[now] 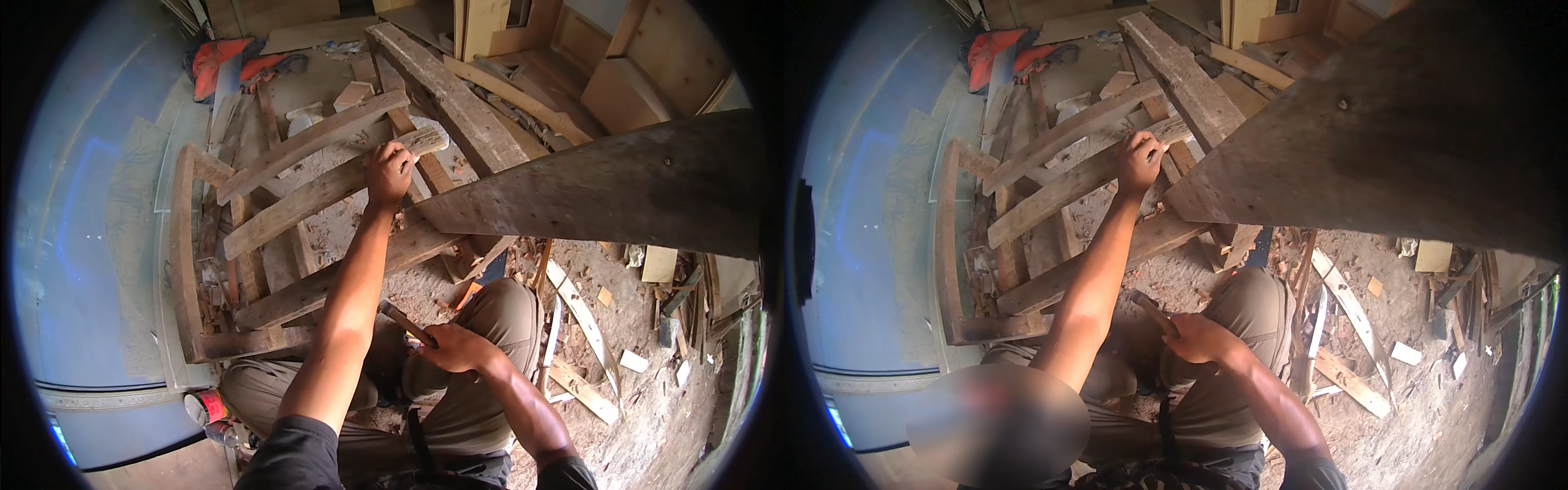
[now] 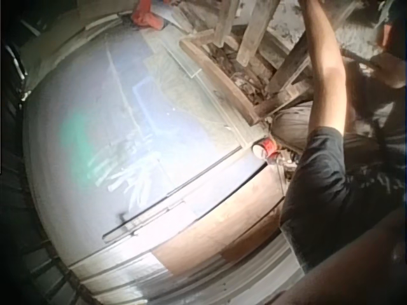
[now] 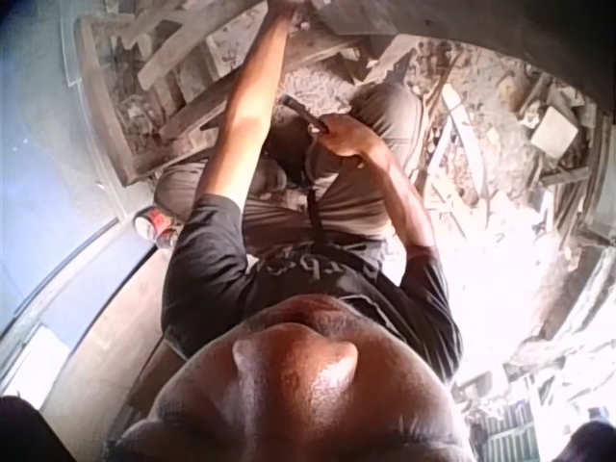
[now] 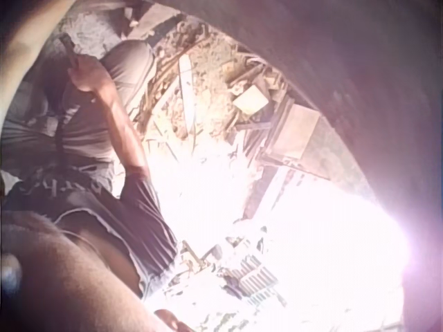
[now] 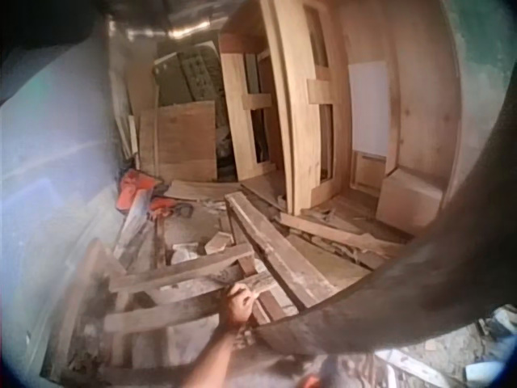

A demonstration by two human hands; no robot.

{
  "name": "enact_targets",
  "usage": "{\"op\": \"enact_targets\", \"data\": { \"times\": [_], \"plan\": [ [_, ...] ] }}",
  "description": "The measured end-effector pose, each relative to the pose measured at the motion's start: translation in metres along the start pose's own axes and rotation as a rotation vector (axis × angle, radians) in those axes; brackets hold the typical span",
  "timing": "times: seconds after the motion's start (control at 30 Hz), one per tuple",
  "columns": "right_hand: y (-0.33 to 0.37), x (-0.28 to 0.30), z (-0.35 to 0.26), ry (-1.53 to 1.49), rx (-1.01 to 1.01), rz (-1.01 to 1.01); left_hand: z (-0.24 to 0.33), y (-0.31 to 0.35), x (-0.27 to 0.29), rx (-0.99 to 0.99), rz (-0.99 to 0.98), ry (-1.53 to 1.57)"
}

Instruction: The person hammers nails into a wooden frame structure using a hammer. They repeatedly position nails and strike them to secure the frame pieces together.

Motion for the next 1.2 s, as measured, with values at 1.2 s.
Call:
{"op": "enact_targets", "data": {
  "times": [1.2],
  "plan": [
    [-0.006,0.009,-0.002,0.054,-0.054,-0.005,-0.021,-0.027,-0.038,0.523,0.006,0.437]
  ]
}}
Point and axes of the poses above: each hand's wrist, its own y-axis away from the middle knuckle, its own x-axis out of the back of the hand, z = x × y, the point moved 5 cm from there along -y, towards the middle knuckle, and after that the axes turned 10 degrees about z, right-handed, at the moved point
